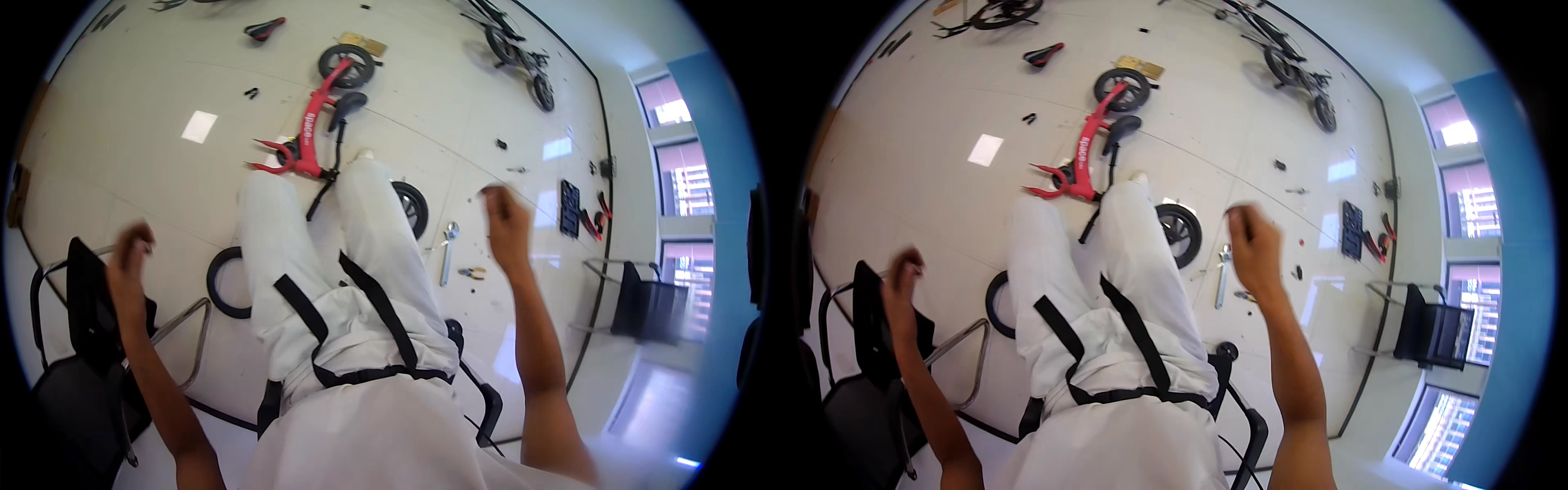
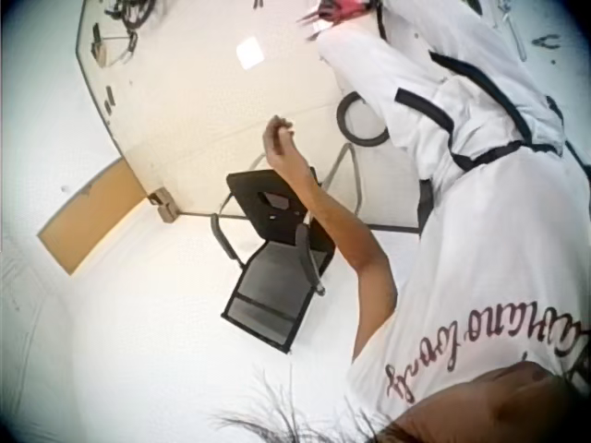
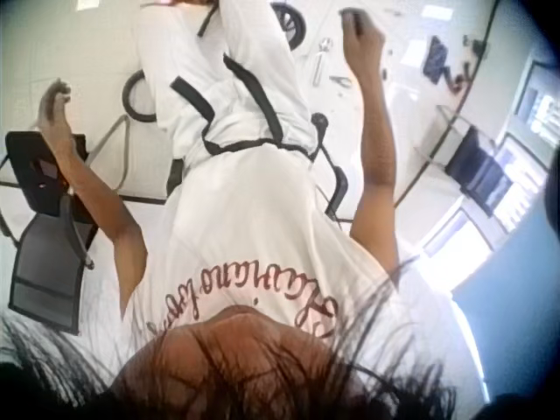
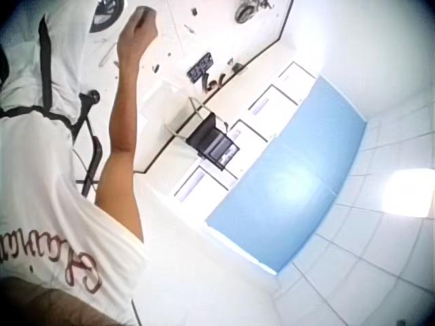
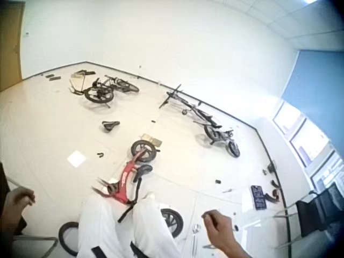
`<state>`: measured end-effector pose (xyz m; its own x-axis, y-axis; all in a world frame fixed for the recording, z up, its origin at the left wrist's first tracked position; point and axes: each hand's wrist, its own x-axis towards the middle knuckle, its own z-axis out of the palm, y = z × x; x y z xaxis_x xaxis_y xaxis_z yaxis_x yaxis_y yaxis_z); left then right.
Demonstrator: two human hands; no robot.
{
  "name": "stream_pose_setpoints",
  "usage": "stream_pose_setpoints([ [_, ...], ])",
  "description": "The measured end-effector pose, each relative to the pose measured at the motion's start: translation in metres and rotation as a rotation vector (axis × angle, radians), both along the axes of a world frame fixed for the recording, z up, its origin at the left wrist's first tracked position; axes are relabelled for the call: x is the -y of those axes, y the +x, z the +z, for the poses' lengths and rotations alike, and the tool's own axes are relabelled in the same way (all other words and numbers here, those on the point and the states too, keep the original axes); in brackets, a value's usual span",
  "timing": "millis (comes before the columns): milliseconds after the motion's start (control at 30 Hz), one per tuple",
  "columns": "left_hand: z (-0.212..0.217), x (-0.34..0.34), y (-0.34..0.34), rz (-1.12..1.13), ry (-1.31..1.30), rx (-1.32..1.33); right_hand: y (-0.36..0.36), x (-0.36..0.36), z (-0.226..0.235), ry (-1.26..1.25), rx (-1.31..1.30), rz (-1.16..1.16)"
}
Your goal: The person assembles a pink scooter by attaching the front wheel to the fork and securing it with a bolt. They then attach the handlebar stem to the frame and tighten it using pliers.
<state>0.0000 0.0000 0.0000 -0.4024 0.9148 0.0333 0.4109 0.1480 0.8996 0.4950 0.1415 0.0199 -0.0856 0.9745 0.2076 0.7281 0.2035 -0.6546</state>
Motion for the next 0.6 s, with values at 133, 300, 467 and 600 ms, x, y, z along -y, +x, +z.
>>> stream_pose_setpoints([
  [133, -0.107, 0.074, -0.010, -0.230, -0.502, -0.182, 0.110, 0.099, -0.132, -0.563, 0.353, 0.034],
  [300, -0.072, 0.154, 0.036, -0.333, -0.864, 0.796, 0.144, 0.236, -0.159, -1.442, 0.506, 0.369],
  [467, -0.006, 0.208, 0.059, -0.672, -1.263, 1.097, 0.147, 0.327, -0.176, -1.697, 0.288, 0.309],
  [600, -0.038, 0.190, 0.136, -0.685, -1.050, 0.562, 0.127, 0.340, -0.160, -1.787, 0.266, 0.126],
])
